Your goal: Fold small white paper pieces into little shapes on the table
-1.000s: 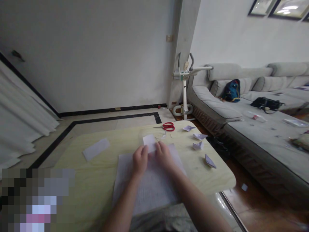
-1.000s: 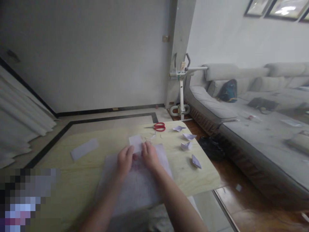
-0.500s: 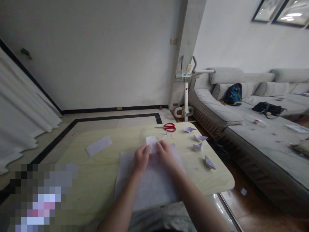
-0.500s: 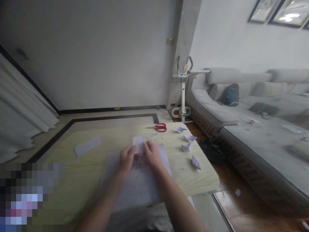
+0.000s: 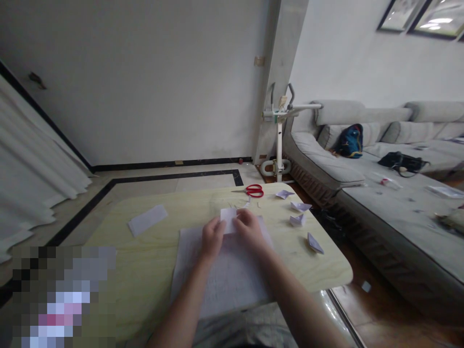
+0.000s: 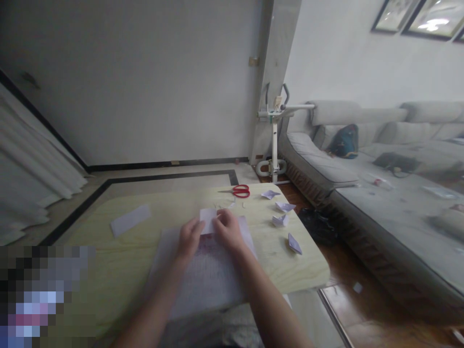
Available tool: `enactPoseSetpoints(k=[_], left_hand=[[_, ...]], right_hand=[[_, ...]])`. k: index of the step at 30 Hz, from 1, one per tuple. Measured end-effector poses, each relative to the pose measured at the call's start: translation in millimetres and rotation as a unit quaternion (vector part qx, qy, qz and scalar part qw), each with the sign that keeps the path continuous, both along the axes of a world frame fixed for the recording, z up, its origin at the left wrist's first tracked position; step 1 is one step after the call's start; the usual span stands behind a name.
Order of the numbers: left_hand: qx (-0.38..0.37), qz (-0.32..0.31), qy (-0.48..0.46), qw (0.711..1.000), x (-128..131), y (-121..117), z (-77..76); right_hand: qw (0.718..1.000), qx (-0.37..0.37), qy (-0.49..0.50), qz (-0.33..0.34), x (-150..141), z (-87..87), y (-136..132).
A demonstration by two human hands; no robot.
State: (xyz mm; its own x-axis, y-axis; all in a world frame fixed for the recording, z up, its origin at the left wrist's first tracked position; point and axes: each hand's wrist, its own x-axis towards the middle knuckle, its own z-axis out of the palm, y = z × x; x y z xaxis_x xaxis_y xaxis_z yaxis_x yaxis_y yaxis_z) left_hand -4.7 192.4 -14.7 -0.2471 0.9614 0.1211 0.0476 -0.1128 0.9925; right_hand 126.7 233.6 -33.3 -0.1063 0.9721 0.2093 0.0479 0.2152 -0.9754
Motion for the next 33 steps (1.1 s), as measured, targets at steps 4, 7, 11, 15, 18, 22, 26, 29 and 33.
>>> enactPoseSetpoints(k=[4,7,11,15,18,22,26,29,33], left_hand=[[-0.047,0.001,-0.068,0.997,1.1,1.3,-1.1],[-0.059,-0.003,-0.141,0.988,0.4,3.4,-1.1],[-0.063,-0.029,-0.227,0.971,-0.2,5.1,0.5],[-0.079,-0.037,-0.275,0.958,0.6,4.8,2.9],[-0.073,-0.045,-0.286,0.954,0.8,4.3,3.6],[-0.074,-0.075,-0.292,0.951,0.3,3.7,2.7],[-0.079,-0.114,-0.305,0.942,-0.1,3.6,-0.3],[-0.075,-0.124,-0.309,0.940,-0.1,4.0,-2.8],[-0.078,-0.137,-0.337,0.928,-0.2,5.6,-4.5]], right_hand=[[0.994,-0.053,0.087,0.049,2.5,2.8,2.8],[0.977,-0.093,0.168,0.091,0.9,5.7,2.2],[0.960,-0.138,0.212,0.117,-0.3,9.4,-0.8],[0.939,-0.175,0.262,0.139,1.0,12.2,-3.2],[0.933,-0.185,0.273,0.146,1.9,13.2,-3.7],[0.926,-0.200,0.289,0.138,2.1,15.4,-4.5],[0.930,-0.205,0.278,0.123,1.8,18.6,-5.8],[0.939,-0.203,0.256,0.108,2.3,20.0,-6.4],[0.949,-0.187,0.233,0.100,3.7,18.8,-5.6]])
